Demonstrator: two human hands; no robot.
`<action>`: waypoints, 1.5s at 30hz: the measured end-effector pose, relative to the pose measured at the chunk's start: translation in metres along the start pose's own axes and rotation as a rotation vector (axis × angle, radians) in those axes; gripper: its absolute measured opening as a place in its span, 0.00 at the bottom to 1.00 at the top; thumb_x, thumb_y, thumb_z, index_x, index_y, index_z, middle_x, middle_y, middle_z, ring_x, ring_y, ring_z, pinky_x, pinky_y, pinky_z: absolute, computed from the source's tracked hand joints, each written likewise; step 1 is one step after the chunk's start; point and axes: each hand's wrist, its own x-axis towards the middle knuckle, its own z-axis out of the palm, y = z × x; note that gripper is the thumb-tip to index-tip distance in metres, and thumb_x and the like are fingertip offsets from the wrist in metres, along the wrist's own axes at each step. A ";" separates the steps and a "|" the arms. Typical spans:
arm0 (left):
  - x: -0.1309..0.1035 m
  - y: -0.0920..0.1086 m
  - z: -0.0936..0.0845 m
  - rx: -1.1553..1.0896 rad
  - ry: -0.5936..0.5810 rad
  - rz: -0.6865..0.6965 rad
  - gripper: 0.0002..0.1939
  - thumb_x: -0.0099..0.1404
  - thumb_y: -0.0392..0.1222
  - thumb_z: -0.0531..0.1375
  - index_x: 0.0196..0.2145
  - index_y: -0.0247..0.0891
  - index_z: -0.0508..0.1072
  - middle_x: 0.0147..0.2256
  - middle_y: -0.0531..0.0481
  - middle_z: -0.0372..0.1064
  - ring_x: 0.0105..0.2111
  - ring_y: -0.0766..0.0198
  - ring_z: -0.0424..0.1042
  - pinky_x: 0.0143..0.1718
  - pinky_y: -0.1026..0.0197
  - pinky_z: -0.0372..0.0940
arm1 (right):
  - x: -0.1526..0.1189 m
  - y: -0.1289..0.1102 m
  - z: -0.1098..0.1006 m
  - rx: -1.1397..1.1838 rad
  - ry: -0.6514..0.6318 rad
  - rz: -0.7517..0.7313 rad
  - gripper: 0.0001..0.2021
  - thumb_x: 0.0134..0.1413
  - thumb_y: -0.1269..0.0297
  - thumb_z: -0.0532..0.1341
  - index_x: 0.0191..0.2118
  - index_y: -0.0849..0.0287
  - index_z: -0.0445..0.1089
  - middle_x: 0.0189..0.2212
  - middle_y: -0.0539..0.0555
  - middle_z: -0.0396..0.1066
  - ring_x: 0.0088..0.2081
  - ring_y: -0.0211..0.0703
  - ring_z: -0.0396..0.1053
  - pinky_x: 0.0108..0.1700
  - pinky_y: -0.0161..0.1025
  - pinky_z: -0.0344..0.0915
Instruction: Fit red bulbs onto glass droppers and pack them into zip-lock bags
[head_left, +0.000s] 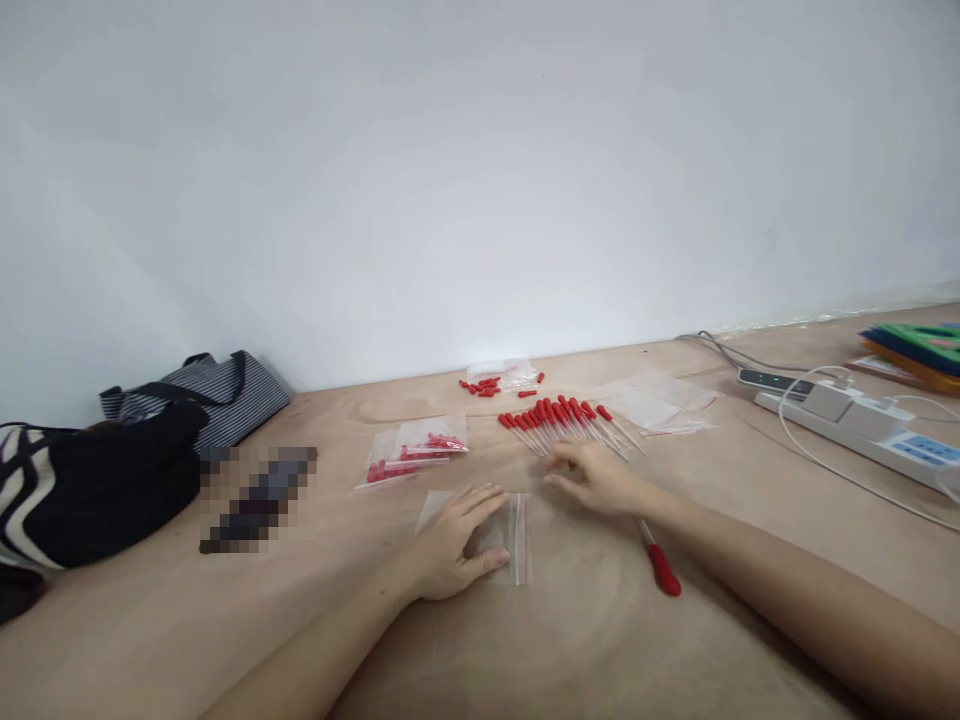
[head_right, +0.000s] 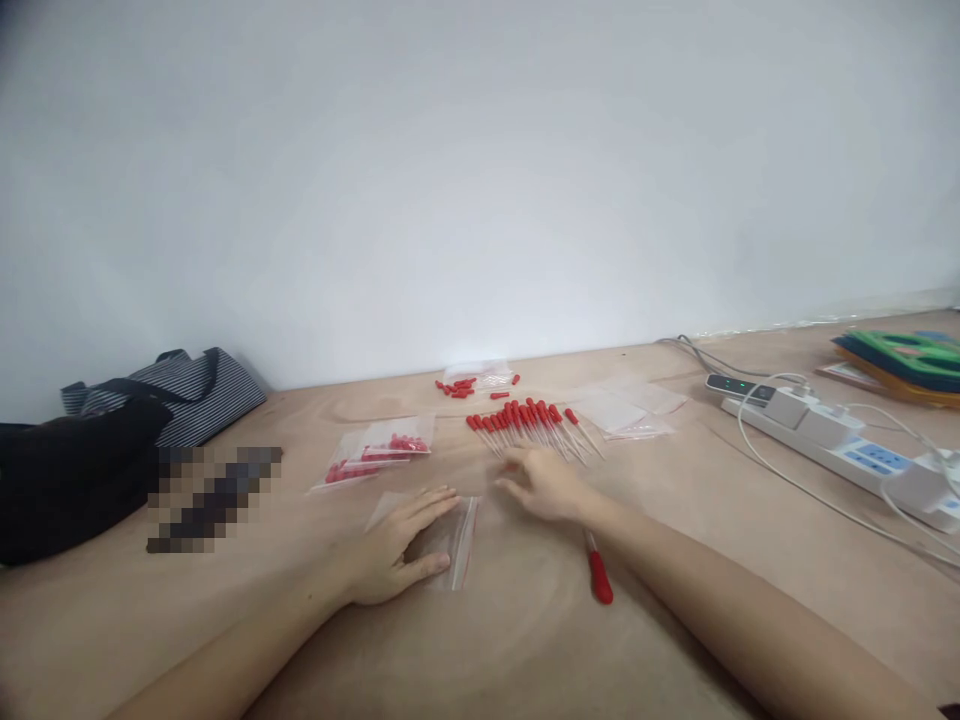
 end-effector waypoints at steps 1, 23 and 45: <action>0.001 0.001 0.001 0.002 0.002 -0.034 0.28 0.60 0.50 0.54 0.56 0.40 0.54 0.56 0.42 0.54 0.56 0.54 0.53 0.54 0.46 0.52 | -0.005 0.002 -0.007 -0.113 -0.016 0.133 0.10 0.48 0.58 0.57 0.31 0.60 0.68 0.27 0.55 0.67 0.29 0.43 0.65 0.30 0.39 0.60; 0.002 -0.004 0.007 0.017 0.036 -0.192 0.34 0.58 0.54 0.54 0.57 0.33 0.52 0.56 0.38 0.53 0.57 0.52 0.51 0.56 0.43 0.46 | -0.003 -0.009 -0.006 -0.040 -0.086 -0.023 0.07 0.53 0.69 0.48 0.31 0.59 0.63 0.28 0.53 0.68 0.28 0.39 0.63 0.30 0.34 0.55; 0.002 -0.001 0.005 0.000 0.003 -0.236 0.34 0.58 0.54 0.54 0.57 0.34 0.52 0.57 0.40 0.52 0.57 0.54 0.49 0.58 0.47 0.43 | -0.015 0.008 0.004 -0.207 -0.050 -0.107 0.07 0.56 0.68 0.50 0.32 0.59 0.64 0.32 0.54 0.67 0.33 0.40 0.63 0.35 0.37 0.53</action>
